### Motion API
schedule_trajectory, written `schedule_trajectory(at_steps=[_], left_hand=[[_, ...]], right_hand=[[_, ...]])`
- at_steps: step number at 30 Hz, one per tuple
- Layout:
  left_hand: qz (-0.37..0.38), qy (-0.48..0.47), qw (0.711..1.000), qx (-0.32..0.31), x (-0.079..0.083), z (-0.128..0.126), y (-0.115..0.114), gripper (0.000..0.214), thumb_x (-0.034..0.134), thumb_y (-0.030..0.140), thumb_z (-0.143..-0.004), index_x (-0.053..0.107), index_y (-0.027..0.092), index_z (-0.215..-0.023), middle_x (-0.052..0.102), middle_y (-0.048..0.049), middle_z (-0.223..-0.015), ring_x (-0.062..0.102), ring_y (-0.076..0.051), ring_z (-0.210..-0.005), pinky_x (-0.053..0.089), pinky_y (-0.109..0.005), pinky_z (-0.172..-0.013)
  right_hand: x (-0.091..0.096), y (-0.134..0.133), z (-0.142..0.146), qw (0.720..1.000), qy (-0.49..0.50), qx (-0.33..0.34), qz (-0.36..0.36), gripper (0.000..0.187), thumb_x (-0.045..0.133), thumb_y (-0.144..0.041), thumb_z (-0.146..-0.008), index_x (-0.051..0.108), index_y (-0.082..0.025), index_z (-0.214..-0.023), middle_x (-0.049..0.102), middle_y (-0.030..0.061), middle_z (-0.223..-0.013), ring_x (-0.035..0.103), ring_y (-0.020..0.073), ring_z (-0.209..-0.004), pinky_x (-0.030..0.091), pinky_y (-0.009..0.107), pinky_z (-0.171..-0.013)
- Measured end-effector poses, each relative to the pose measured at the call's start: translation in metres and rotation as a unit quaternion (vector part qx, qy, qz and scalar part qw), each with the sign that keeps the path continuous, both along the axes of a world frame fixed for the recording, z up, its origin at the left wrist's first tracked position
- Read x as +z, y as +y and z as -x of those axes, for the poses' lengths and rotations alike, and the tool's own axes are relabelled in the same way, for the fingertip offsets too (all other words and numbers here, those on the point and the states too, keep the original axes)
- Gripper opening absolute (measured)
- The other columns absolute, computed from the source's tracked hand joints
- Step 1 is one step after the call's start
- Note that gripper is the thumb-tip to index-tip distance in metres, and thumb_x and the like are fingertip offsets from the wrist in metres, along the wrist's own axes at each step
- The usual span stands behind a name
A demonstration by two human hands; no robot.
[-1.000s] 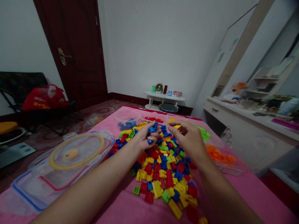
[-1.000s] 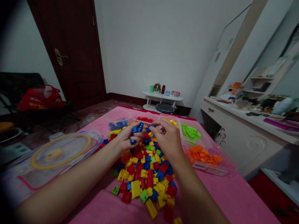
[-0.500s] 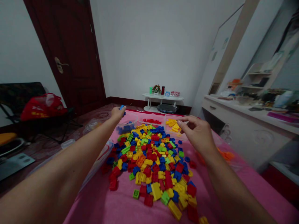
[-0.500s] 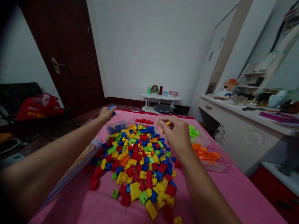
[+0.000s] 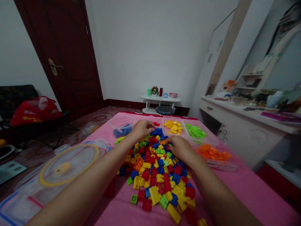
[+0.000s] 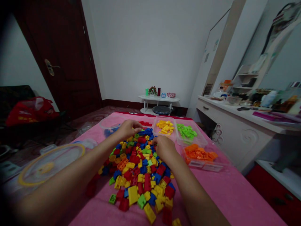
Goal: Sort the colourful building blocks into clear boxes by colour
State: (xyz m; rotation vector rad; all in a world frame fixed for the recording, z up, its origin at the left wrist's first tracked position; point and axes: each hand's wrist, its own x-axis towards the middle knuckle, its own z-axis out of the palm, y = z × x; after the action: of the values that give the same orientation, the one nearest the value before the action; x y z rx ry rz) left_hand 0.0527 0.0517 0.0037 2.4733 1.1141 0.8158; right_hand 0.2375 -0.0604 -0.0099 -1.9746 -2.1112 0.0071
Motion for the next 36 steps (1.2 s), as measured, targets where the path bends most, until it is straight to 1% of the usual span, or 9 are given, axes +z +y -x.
schedule_trajectory(at_steps=[3, 7, 10, 15, 18, 21, 23, 28, 36], left_hand=[[-0.038, 0.065, 0.997, -0.032, -0.017, -0.011, -0.021, 0.025, 0.056, 0.018, -0.069, 0.071, 0.022, -0.089, 0.070, -0.0060, -0.086, 0.061, -0.020, -0.081, 0.044, -0.027, -0.073], [-0.057, 0.106, 0.993, 0.007, -0.034, -0.016, -0.030, 0.022, 0.055, 0.011, -0.066, 0.071, 0.022, -0.077, 0.068, -0.0081, -0.077, 0.061, -0.022, -0.080, 0.042, -0.029, -0.074], [-0.048, 0.086, 0.995, 0.029, -0.038, -0.015, -0.032, 0.024, 0.057, 0.011, -0.064, 0.071, 0.024, -0.079, 0.067, -0.0075, -0.078, 0.060, -0.022, -0.084, 0.041, -0.029, -0.077], [-0.024, 0.038, 0.998, 0.032, -0.026, -0.004, -0.034, 0.034, 0.054, 0.019, -0.067, 0.069, 0.023, -0.096, 0.067, -0.0063, -0.081, 0.059, -0.022, -0.081, 0.042, -0.029, -0.073], [0.083, -0.027, 0.996, 0.032, -0.016, 0.001, -0.035, 0.033, 0.050, 0.024, -0.069, 0.069, 0.018, -0.095, 0.064, -0.0040, -0.071, 0.057, -0.018, -0.069, 0.042, -0.025, -0.061], [0.219, -0.113, 0.969, 0.026, -0.011, 0.003, -0.037, 0.032, 0.046, 0.030, -0.071, 0.068, 0.016, -0.088, 0.063, -0.0038, -0.072, 0.056, -0.016, -0.062, 0.039, -0.021, -0.049], [0.256, -0.123, 0.959, 0.017, -0.012, 0.004, -0.037, 0.030, 0.046, 0.032, -0.070, 0.068, 0.015, -0.082, 0.063, -0.0037, -0.070, 0.054, -0.014, -0.057, 0.037, -0.020, -0.045], [0.184, 0.025, 0.981, -0.060, -0.012, 0.016, -0.034, 0.018, 0.056, 0.027, -0.063, 0.069, 0.014, -0.067, 0.063, -0.0017, -0.060, 0.053, -0.012, -0.053, 0.037, -0.020, -0.050], [0.127, 0.152, 0.975, -0.101, -0.001, 0.032, -0.039, 0.027, 0.073, 0.028, -0.051, 0.073, 0.024, -0.078, 0.065, 0.0012, -0.066, 0.053, -0.013, -0.059, 0.034, -0.020, -0.051]], right_hand=[[-0.011, -0.001, 0.002, 0.999, -0.028, 0.021, 0.021, 0.039, 0.051, -0.011, -0.071, 0.066, -0.025, -0.104, 0.065, 0.0037, -0.109, 0.057, 0.0194, -0.103, 0.039, 0.025, -0.083], [-0.018, 0.000, 0.005, 0.998, -0.048, 0.026, 0.010, 0.035, 0.052, -0.014, -0.073, 0.065, -0.024, -0.104, 0.064, 0.0058, -0.108, 0.057, 0.0185, -0.102, 0.039, 0.024, -0.080], [-0.010, -0.001, 0.002, 0.998, -0.057, 0.001, 0.018, 0.030, 0.055, -0.024, -0.074, 0.066, -0.024, -0.103, 0.066, 0.0065, -0.103, 0.058, 0.0197, -0.096, 0.039, 0.025, -0.075], [0.036, -0.021, -0.012, 0.995, -0.061, 0.025, 0.074, 0.026, 0.063, -0.037, -0.067, 0.070, -0.026, -0.089, 0.068, 0.0016, -0.079, 0.058, 0.0153, -0.069, 0.035, 0.023, -0.057], [0.057, -0.039, -0.012, 0.983, -0.051, 0.075, 0.157, 0.031, 0.070, -0.034, -0.057, 0.072, -0.028, -0.086, 0.066, -0.0020, -0.066, 0.055, 0.0126, -0.057, 0.032, 0.022, -0.050], [0.059, -0.048, -0.001, 0.976, -0.078, 0.073, 0.191, 0.034, 0.073, -0.028, -0.050, 0.074, -0.029, -0.084, 0.067, -0.0020, -0.067, 0.056, 0.0134, -0.058, 0.031, 0.021, -0.048], [0.053, -0.048, 0.007, 0.972, -0.103, 0.065, 0.202, 0.034, 0.074, -0.025, -0.047, 0.074, -0.029, -0.082, 0.069, -0.0013, -0.071, 0.058, 0.0149, -0.061, 0.031, 0.022, -0.048], [0.045, -0.043, 0.013, 0.969, -0.107, 0.071, 0.212, 0.026, 0.072, -0.024, -0.049, 0.074, -0.029, -0.074, 0.069, -0.0032, -0.065, 0.056, 0.0134, -0.057, 0.029, 0.021, -0.046], [0.045, -0.045, 0.015, 0.970, -0.086, 0.079, 0.214, 0.026, 0.077, -0.024, -0.044, 0.073, -0.029, -0.069, 0.067, -0.0033, -0.061, 0.058, 0.0149, -0.057, 0.029, 0.022, -0.047]])
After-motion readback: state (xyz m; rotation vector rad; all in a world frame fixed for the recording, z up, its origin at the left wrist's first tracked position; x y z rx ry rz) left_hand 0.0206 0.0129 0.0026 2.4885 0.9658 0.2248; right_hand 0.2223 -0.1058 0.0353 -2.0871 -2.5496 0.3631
